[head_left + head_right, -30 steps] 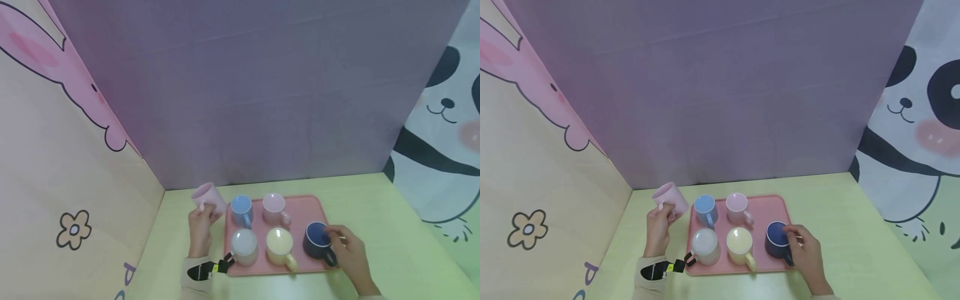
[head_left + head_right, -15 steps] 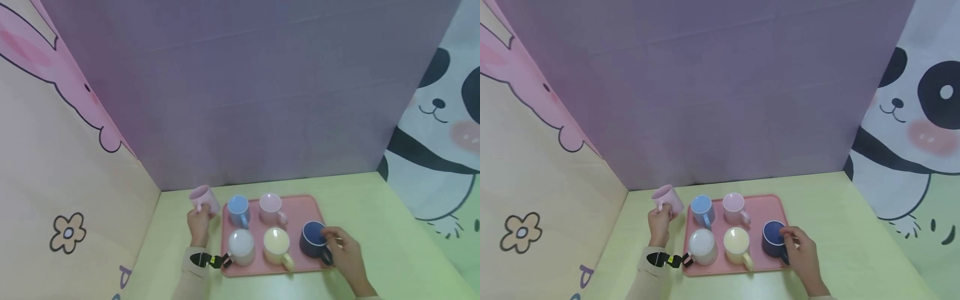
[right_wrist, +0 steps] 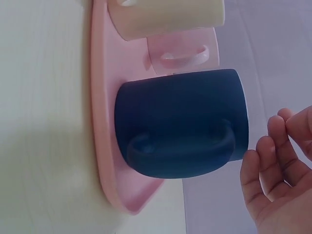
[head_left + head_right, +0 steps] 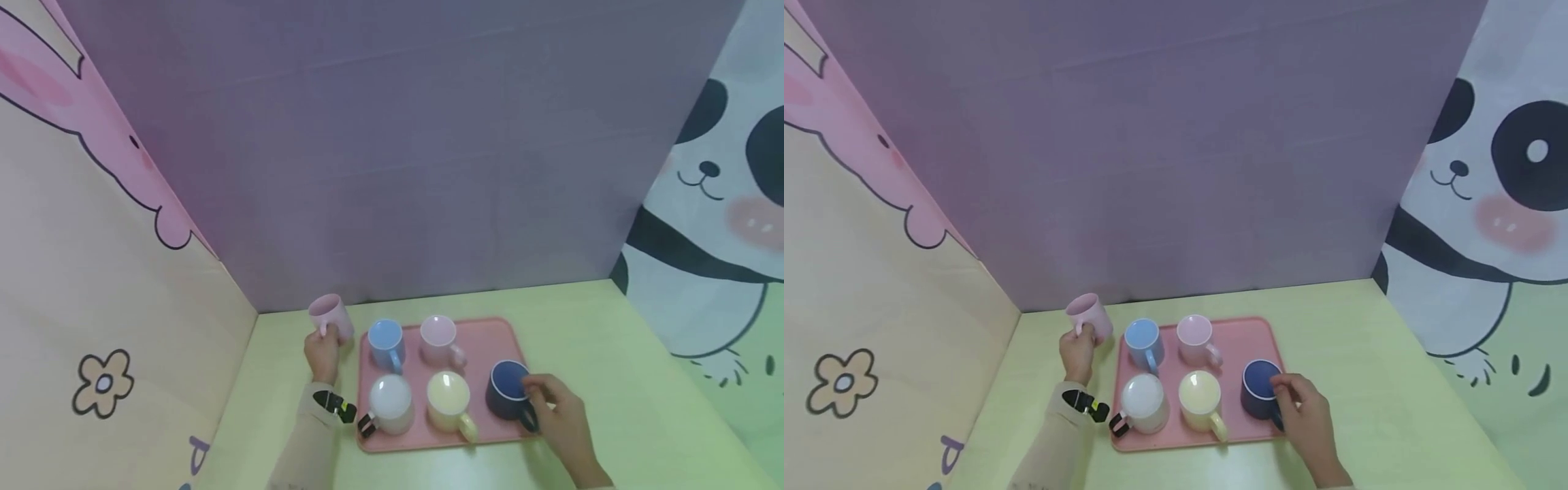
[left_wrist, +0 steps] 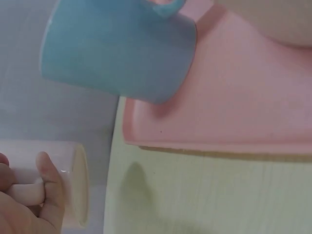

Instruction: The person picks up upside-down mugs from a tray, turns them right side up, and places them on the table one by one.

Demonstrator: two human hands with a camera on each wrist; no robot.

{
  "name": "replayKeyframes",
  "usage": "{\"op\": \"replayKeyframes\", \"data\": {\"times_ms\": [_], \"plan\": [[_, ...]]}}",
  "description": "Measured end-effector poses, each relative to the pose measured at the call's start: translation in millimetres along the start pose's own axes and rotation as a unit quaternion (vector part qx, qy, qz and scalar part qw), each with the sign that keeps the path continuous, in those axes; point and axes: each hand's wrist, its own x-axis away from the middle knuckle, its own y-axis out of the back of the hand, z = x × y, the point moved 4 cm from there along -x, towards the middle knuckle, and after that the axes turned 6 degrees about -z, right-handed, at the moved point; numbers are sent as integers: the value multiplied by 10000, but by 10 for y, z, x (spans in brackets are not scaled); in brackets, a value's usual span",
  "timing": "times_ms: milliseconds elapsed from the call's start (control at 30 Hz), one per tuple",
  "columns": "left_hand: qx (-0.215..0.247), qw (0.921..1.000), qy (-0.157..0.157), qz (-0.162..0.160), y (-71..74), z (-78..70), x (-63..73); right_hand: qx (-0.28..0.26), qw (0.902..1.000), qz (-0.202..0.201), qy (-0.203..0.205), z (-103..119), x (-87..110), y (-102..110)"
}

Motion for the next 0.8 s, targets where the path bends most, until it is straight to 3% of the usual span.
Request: {"op": "replayKeyframes", "data": {"times_ms": [300, 567, 800], "plan": [[34, 10000, 40, -61, -91, 74, -142, -75, 9999, -6, 142, -20, 79, -22], [-410, 9987, -87, -280, -124, 246, -216, -48, 10000, -25, -7, -77, 95, -15], [-666, 9978, 3, -54, -141, 418, -213, -79, 9998, 19, -157, -90, 118, 6]]}}
